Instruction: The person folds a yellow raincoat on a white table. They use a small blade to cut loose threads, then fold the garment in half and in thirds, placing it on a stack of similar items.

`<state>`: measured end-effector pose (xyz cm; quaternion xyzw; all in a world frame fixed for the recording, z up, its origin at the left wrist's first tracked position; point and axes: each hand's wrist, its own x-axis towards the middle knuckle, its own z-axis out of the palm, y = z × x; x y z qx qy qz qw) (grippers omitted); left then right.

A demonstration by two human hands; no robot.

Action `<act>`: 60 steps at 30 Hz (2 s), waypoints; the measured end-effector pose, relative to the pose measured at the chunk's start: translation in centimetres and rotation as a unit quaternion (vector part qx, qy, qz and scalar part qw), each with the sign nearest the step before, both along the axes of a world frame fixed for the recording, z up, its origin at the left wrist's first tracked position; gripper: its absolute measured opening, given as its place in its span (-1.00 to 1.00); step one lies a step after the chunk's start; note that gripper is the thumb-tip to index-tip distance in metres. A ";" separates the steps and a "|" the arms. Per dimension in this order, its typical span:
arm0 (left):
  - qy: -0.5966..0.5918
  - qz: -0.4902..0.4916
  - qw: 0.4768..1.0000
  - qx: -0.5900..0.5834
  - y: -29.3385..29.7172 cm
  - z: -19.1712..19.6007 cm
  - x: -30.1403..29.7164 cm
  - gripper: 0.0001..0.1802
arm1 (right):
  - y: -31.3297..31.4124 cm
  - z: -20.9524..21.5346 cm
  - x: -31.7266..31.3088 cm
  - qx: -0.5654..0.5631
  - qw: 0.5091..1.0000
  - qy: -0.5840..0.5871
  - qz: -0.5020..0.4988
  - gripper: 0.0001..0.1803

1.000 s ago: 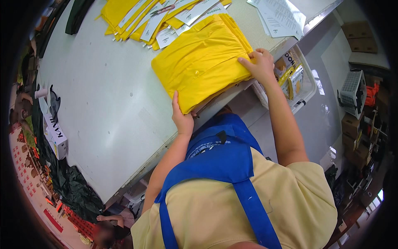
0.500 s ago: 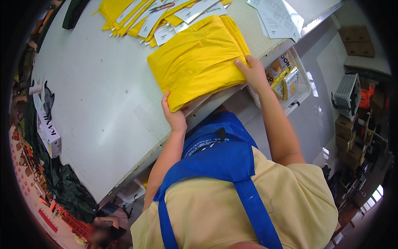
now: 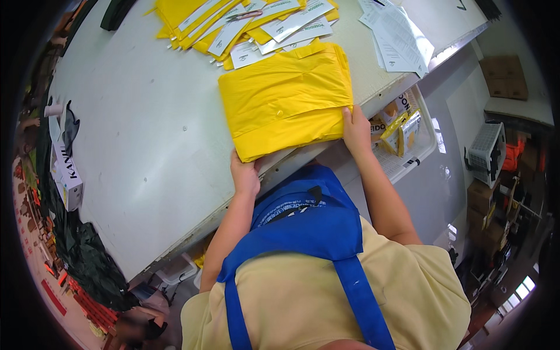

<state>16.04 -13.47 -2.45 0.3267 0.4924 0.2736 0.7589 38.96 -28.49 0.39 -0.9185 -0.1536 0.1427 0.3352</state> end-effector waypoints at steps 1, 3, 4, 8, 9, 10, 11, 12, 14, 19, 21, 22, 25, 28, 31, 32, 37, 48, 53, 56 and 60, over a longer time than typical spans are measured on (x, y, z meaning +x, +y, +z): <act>0.009 -0.015 1.000 -0.010 0.2 -0.6 0.0 -0.64 | 0.0 0.1 -0.2 0.010 1.000 0.003 -0.005 -0.68; 0.015 -0.028 0.999 -0.026 0.6 -1.2 -0.2 -0.64 | 0.2 0.2 -0.3 0.028 0.999 0.007 -0.016 -0.68; 0.012 -0.025 0.999 -0.034 0.7 -1.3 -0.2 -0.63 | 0.3 0.0 -0.2 0.024 1.000 0.001 -0.015 -0.69; -0.048 -0.059 0.997 -0.018 0.6 0.3 -0.2 -0.60 | 0.0 -0.9 0.5 0.055 0.997 0.036 -0.038 -0.72; -0.070 -0.073 0.993 -0.060 0.4 0.7 -0.5 -0.59 | 0.0 -0.9 0.7 0.075 0.994 0.059 -0.049 -0.73; -0.092 -0.088 0.987 -0.102 0.0 1.1 -0.9 -0.59 | 0.1 -1.1 0.8 0.122 0.983 0.118 -0.068 -0.74; -0.114 -0.101 0.978 -0.144 -0.3 1.4 -1.1 -0.58 | 0.0 -1.3 0.7 0.168 0.966 0.178 -0.086 -0.75; -0.134 -0.093 0.972 -0.168 -0.6 1.7 -1.1 -0.55 | -0.1 -1.5 0.5 0.212 0.943 0.236 -0.104 -0.75; -0.174 -0.071 0.959 -0.214 -1.3 2.0 -0.9 -0.49 | -0.2 -1.9 -1.8 0.232 0.940 0.220 -0.117 -0.77; -0.143 -0.094 0.974 -0.147 -2.2 3.0 0.7 -0.25 | -0.9 -2.3 -9.4 0.142 0.948 0.283 -0.022 -0.71; -0.117 -0.062 0.981 -0.142 -1.7 3.1 0.2 -0.30 | 0.5 2.1 -7.8 -0.002 0.915 0.380 0.139 -0.73; -0.103 -0.050 0.984 -0.136 -1.2 2.9 -0.1 -0.32 | 1.9 6.7 -4.7 -0.119 0.856 0.439 0.245 -0.76; -0.078 -0.046 0.988 -0.129 -0.7 2.9 -0.6 -0.37 | 4.7 8.3 3.3 -0.009 0.957 0.150 0.250 -0.80; -0.105 -0.037 0.975 -0.190 -0.7 3.2 -0.7 -0.42 | 10.0 4.5 8.0 0.036 0.942 0.032 0.332 -0.37; -0.171 -0.002 0.962 -0.215 -1.3 2.4 -0.6 -0.41 | 12.5 4.1 8.6 -0.151 0.890 0.266 0.339 -0.06; -0.194 0.011 0.958 -0.210 -1.4 2.2 -0.6 -0.41 | 13.0 3.8 8.6 -0.150 0.869 0.310 0.356 -0.07; -0.189 -0.002 0.954 -0.233 -1.8 3.2 -0.7 -0.39 | 13.4 2.5 7.9 -0.160 0.826 0.418 0.343 -0.16; -0.041 -0.155 0.960 -0.229 -1.0 3.7 -1.9 -0.44 | 12.6 3.3 6.3 -0.064 0.736 0.596 0.314 -0.05; 0.060 -0.173 0.983 -0.028 -1.9 1.3 -1.0 -0.58 | 13.6 6.5 1.9 -0.185 0.835 0.120 0.505 -0.36; 0.118 -0.137 0.984 -0.013 -2.6 1.5 1.2 -0.60 | 11.9 7.3 -3.0 -0.196 0.809 -0.147 0.534 -0.46; 0.005 -0.072 0.993 -0.090 -2.9 2.4 1.7 -0.57 | 8.2 10.7 -8.4 -0.125 0.778 -0.189 0.586 -0.12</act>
